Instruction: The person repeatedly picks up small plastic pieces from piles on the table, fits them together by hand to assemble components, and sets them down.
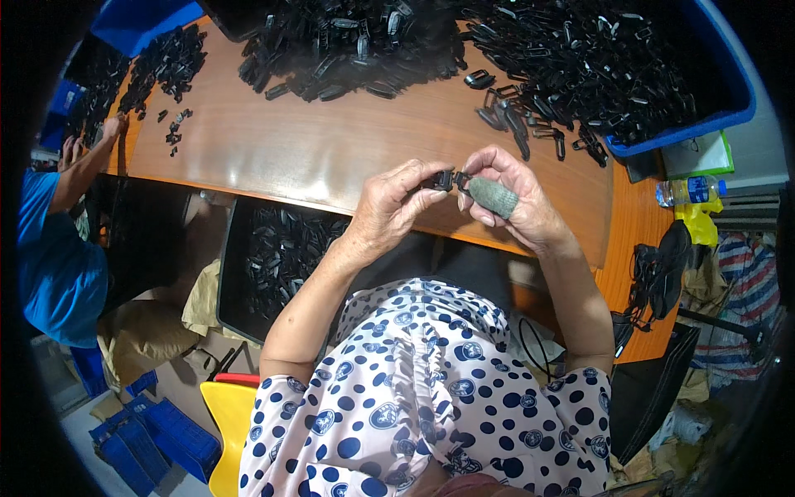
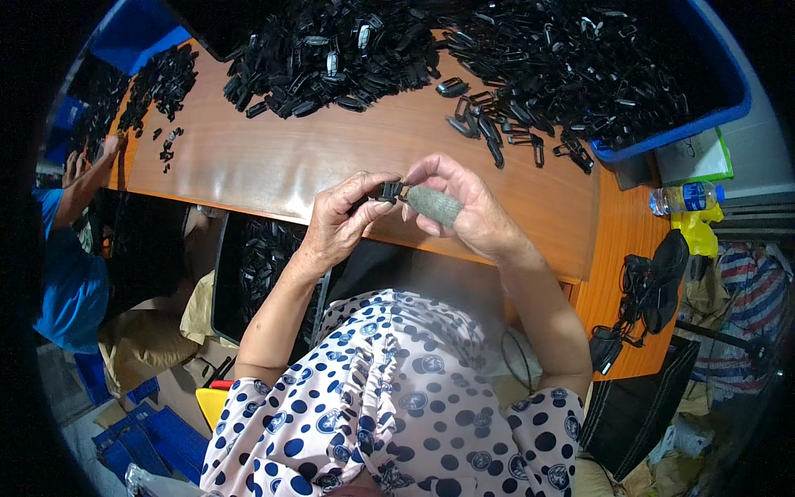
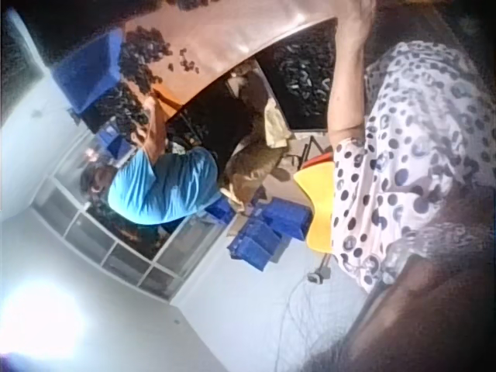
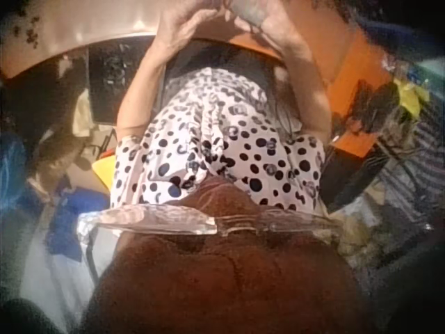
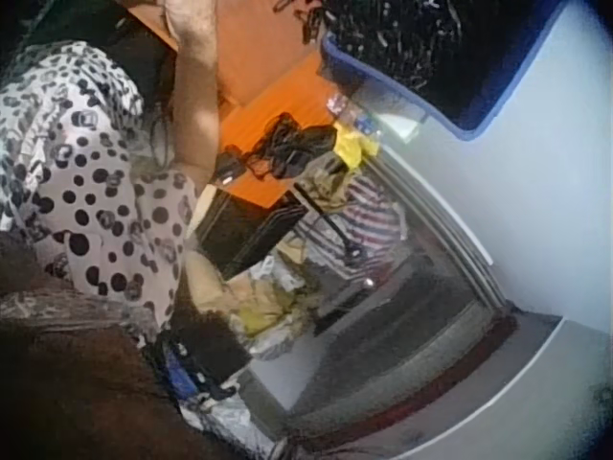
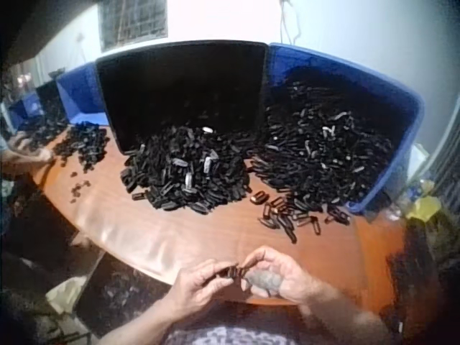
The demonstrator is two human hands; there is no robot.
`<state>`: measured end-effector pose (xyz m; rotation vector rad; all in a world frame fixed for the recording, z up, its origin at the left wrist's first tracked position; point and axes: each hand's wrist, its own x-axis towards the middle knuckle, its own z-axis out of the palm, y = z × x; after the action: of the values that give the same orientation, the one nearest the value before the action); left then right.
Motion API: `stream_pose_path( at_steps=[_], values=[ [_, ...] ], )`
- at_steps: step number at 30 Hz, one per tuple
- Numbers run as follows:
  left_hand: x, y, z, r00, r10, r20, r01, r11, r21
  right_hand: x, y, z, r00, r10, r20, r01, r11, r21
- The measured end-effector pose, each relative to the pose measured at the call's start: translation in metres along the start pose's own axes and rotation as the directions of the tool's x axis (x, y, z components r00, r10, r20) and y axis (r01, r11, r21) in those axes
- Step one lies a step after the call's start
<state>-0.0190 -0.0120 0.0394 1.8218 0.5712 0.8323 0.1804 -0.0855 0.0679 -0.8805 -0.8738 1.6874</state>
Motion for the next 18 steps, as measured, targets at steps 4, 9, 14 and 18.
stream_pose_path(
  at_steps=[4, 9, 14, 18],
  values=[
    [-0.004, 0.01, 0.004, 0.998, 0.038, 0.052, -0.043, 0.995, 0.09, -0.012, 0.002, 0.0, 0.999, -0.017, 0.028, 0.017, 1.0, -0.015],
    [-0.006, 0.012, 0.009, 0.986, 0.157, 0.064, -0.167, 0.966, 0.196, -0.019, 0.001, 0.0, 0.998, 0.037, 0.046, -0.037, 0.999, -0.002],
    [-0.01, 0.012, 0.007, 0.978, 0.178, 0.109, -0.203, 0.931, 0.305, -0.018, -0.002, -0.002, 0.994, 0.107, 0.029, -0.104, 0.992, -0.078],
    [-0.016, 0.012, 0.007, 0.978, 0.175, 0.111, -0.202, 0.924, 0.323, -0.016, -0.002, 0.002, 0.97, 0.231, -0.073, -0.24, 0.954, -0.179]
  ],
)
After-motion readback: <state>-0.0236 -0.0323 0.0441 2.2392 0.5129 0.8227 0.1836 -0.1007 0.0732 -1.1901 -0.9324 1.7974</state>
